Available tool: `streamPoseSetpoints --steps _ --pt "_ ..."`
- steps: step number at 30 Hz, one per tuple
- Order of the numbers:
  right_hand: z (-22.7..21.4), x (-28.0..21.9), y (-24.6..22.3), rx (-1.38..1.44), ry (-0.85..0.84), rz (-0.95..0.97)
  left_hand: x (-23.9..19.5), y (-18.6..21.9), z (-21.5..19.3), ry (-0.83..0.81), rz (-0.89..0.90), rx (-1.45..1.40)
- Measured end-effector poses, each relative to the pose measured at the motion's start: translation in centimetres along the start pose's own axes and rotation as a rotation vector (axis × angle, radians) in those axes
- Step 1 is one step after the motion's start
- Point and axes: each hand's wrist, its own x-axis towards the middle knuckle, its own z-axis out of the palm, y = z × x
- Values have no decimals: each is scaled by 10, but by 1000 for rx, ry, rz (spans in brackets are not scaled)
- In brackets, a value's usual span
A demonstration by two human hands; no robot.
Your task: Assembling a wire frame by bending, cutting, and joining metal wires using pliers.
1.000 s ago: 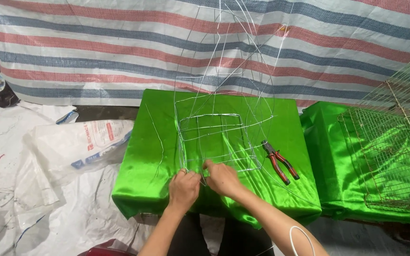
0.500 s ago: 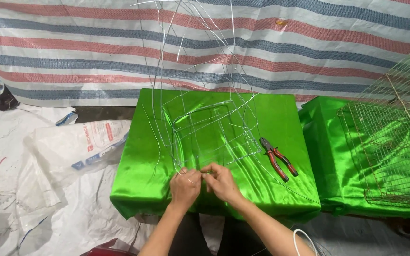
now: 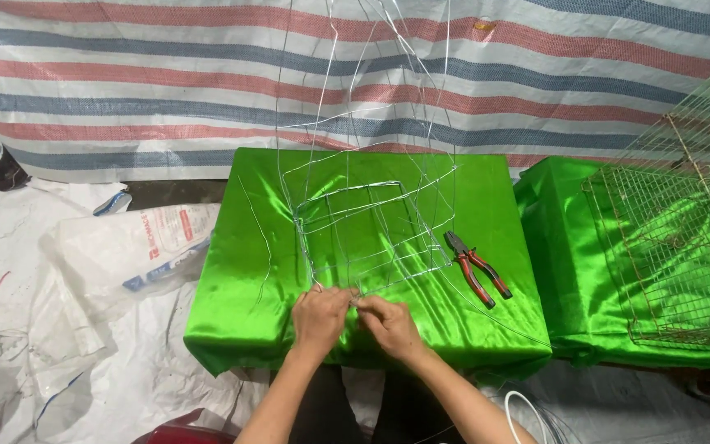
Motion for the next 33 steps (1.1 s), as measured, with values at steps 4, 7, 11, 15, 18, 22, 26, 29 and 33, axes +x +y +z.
streamPoseSetpoints --steps 4,7,11,15,18,22,26,29,33 --pt "-13 -10 -24 67 14 57 2 -3 -8 -54 -32 -82" --pt "-26 3 -41 -68 159 129 1 -5 -7 -87 -2 -73" --pt "-44 34 -92 -332 -261 371 -5 -6 -5 -116 35 13" --pt "-48 46 -88 -125 -519 552 -7 -2 -14 -94 -15 23" --pt "-49 44 -84 100 -529 617 -9 -1 -13 -53 10 42" --pt "-47 41 -73 132 -520 599 -4 3 -23 -101 -4 -21" --pt "-43 37 -70 171 -491 605 0 4 -31 -165 -28 -83" --pt "-40 35 -64 49 -494 506 -2 0 -27 -150 -57 -124" --pt "-17 29 -21 -414 -442 315 -1 -1 -26 -101 -70 -139"
